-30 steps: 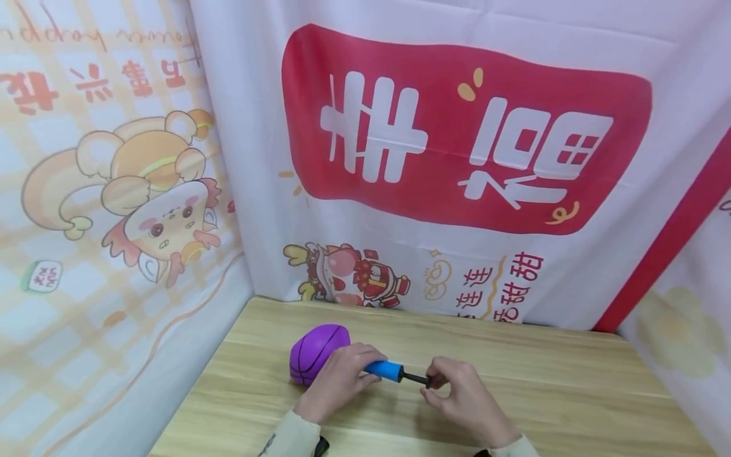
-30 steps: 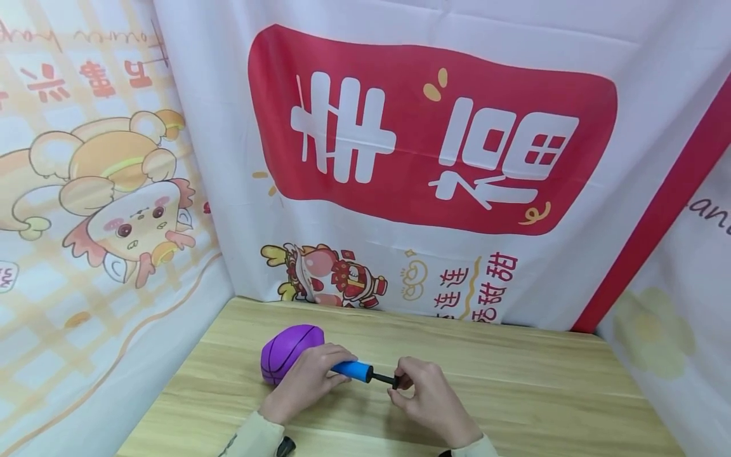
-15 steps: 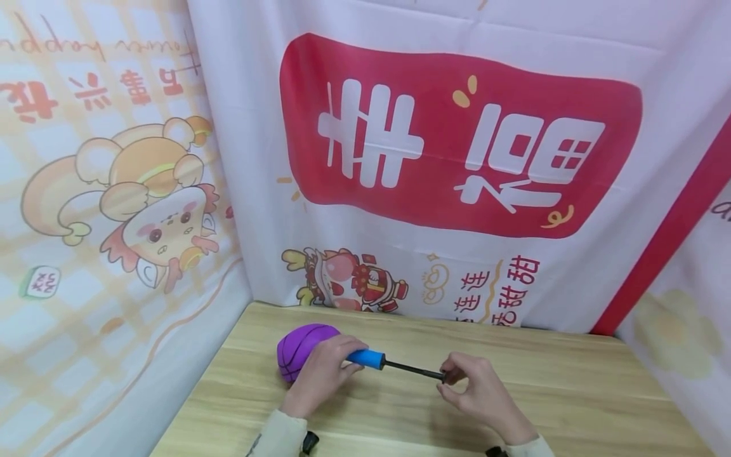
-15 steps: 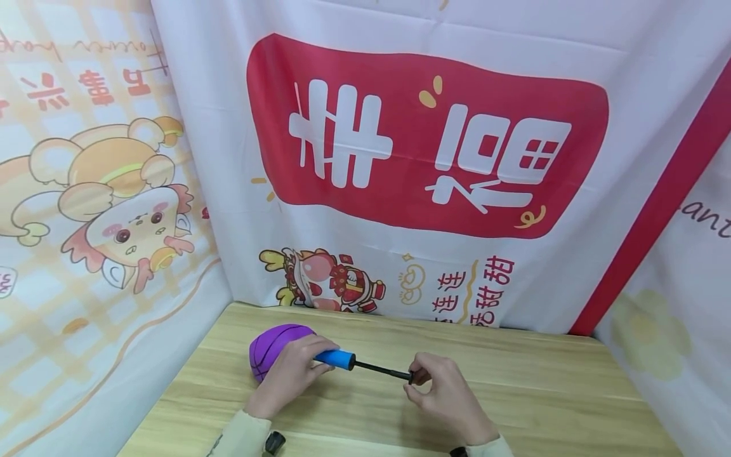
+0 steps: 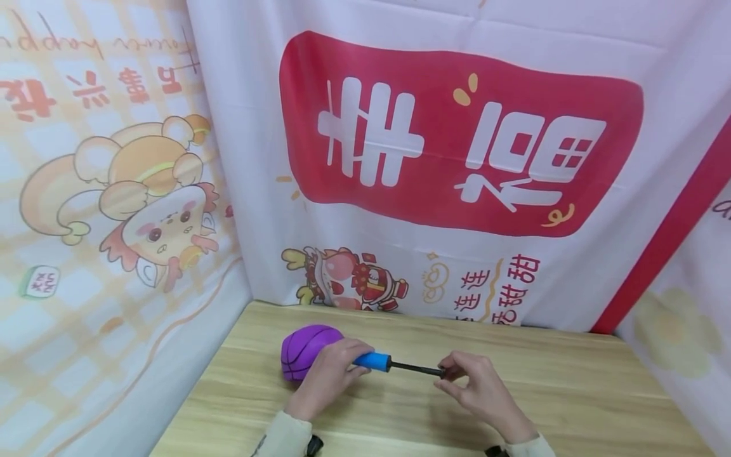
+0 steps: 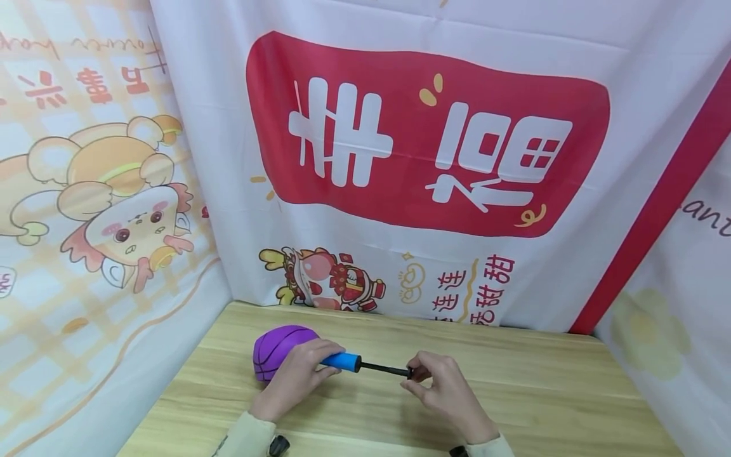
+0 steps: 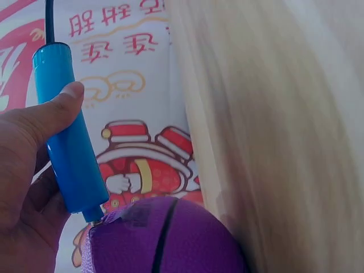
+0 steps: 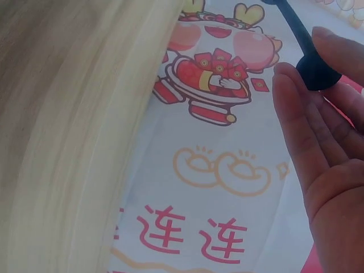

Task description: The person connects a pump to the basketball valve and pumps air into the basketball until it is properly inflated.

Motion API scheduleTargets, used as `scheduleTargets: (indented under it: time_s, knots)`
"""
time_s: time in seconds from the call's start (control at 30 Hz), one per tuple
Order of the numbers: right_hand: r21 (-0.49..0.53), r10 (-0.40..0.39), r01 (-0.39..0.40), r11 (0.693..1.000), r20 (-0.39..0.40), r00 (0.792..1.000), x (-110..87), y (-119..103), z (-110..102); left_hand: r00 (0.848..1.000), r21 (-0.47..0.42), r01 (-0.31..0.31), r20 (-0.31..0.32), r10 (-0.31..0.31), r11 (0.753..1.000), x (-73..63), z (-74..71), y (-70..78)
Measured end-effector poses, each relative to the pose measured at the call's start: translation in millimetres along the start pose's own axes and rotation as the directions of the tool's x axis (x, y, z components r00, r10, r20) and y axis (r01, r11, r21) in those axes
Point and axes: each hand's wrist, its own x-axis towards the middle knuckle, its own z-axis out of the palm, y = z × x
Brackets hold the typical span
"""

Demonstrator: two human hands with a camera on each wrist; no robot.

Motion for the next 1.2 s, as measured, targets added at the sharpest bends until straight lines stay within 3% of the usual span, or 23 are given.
scheduleTargets:
  time_s: [0.33, 0.63, 0.93, 1.2]
  knots:
    - [-0.016, -0.048, 0.048, 0.999, -0.001, 0.999, 1.6, -2, 15, 0.998, 0.001, -0.051, 0.025, 0.051, 0.999, 0.3, 13.6, 14.2]
    - [-0.026, 0.029, -0.028, 0.999, 0.047, 0.998, 0.7, -7, 33, 0.995, -0.009, -0.082, 0.050, 0.082, 0.997, -1.9, 23.3, 22.0]
    - [-0.062, 0.054, -0.048, 0.997, 0.091, 0.994, -2.8, -10, 40, 0.991, -0.016, -0.104, 0.083, 0.105, 0.994, -0.9, 18.7, 21.5]
    - [-0.090, 0.075, -0.068, 0.994, 0.088, 0.993, -0.5, -9, 27, 0.995, -0.015, -0.075, 0.067, 0.075, 0.997, 1.1, 9.3, 14.2]
